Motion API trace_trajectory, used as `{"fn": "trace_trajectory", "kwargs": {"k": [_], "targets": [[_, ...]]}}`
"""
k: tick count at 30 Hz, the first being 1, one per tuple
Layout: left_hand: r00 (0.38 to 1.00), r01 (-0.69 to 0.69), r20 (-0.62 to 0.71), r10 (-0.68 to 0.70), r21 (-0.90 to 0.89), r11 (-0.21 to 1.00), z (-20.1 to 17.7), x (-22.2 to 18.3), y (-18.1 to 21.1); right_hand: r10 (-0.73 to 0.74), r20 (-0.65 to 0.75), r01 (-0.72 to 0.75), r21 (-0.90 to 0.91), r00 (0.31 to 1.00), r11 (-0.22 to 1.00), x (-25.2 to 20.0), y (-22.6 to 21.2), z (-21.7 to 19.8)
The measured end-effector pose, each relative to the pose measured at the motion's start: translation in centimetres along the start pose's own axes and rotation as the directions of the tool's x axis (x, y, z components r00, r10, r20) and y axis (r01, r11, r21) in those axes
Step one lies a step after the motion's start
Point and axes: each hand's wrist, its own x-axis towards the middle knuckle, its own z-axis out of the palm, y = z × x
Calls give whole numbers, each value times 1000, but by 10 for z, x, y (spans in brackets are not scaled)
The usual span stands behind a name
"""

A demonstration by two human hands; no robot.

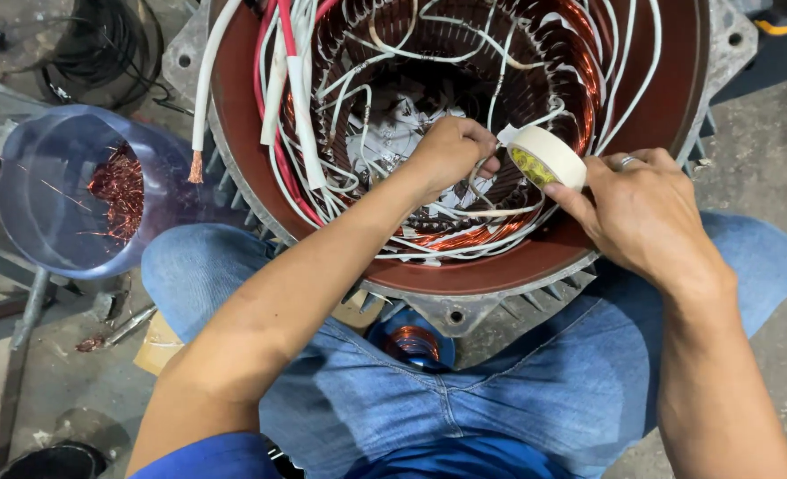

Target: Repairing an electric motor by organizing and taping internal wiring

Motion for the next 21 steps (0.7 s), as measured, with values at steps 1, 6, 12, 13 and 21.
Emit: {"fn": "trace_trajectory", "kwargs": {"k": [1,6,12,13,21], "targets": [[999,-34,-17,35,10,999,1,2,-3,10,8,-10,-15,1000,1000,0,0,0],[993,-114,-35,114,-16,993,9,17,-16,23,20,-22,-20,1000,1000,1,-1,-5],[985,-173,10,172,19,985,17,21,-13,251,112,-274,465,961,842,0,1,-34],[982,-185,23,185,-6,983,16,20,-11,256,74,-260,475,964,841,-1,1,-36],[980,-113,169,109,11,994,3,6,15,245,-248,-140,376,937,916,-20,30,-1]]}}
